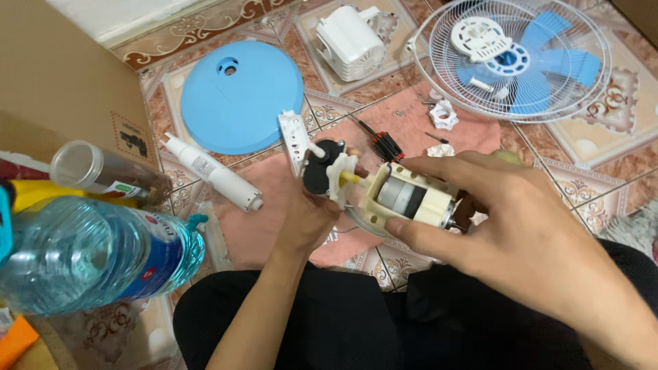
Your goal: The person sits on the floor and uses a screwdriver to disassemble a white plastic electrical component, likely a fan motor housing. They remove screws, separate the housing halves, and inspect the internal parts.
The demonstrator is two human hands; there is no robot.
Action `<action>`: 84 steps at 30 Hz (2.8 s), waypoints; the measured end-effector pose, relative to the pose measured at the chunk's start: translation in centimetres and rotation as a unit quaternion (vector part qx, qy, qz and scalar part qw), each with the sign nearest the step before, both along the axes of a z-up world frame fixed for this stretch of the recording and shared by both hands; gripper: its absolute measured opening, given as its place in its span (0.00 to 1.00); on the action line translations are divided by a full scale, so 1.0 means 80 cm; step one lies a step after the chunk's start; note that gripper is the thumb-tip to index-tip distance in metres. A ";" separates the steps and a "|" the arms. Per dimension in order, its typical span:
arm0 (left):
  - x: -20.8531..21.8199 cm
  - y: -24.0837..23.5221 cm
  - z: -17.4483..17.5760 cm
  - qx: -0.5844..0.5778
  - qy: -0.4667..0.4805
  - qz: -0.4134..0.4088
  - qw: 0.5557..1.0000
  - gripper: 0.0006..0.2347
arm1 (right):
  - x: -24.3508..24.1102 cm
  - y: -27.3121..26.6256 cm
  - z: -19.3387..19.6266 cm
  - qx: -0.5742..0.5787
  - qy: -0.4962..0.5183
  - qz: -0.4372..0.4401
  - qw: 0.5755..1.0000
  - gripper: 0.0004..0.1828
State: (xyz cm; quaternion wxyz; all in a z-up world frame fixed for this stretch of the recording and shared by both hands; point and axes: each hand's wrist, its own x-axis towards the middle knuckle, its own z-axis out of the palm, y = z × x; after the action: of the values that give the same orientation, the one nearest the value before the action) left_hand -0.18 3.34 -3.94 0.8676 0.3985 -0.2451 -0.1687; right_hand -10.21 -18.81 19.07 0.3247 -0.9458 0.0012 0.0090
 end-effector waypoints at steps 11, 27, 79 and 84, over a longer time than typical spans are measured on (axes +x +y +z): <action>-0.005 -0.030 -0.034 -0.155 0.071 -0.089 0.981 0.29 | 0.040 0.040 0.057 -0.135 0.245 -0.099 0.955 0.39; -0.019 -0.041 -0.022 -0.102 0.093 -0.089 0.986 0.31 | 0.070 0.030 0.040 -0.115 0.301 -0.110 0.940 0.40; 0.025 0.031 0.080 0.439 -0.142 -0.023 0.887 0.36 | 0.053 0.013 -0.403 0.494 0.011 0.092 0.865 0.44; 0.027 0.030 0.074 0.471 -0.170 -0.042 0.864 0.36 | 0.054 0.012 -0.423 0.560 0.058 0.027 0.826 0.43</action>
State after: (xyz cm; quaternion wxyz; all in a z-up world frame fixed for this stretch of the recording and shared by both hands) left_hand 2.01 5.71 1.97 0.5133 0.7717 -0.2964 -0.2304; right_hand -5.87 -17.82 -14.80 0.7973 -0.5993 -0.0108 0.0718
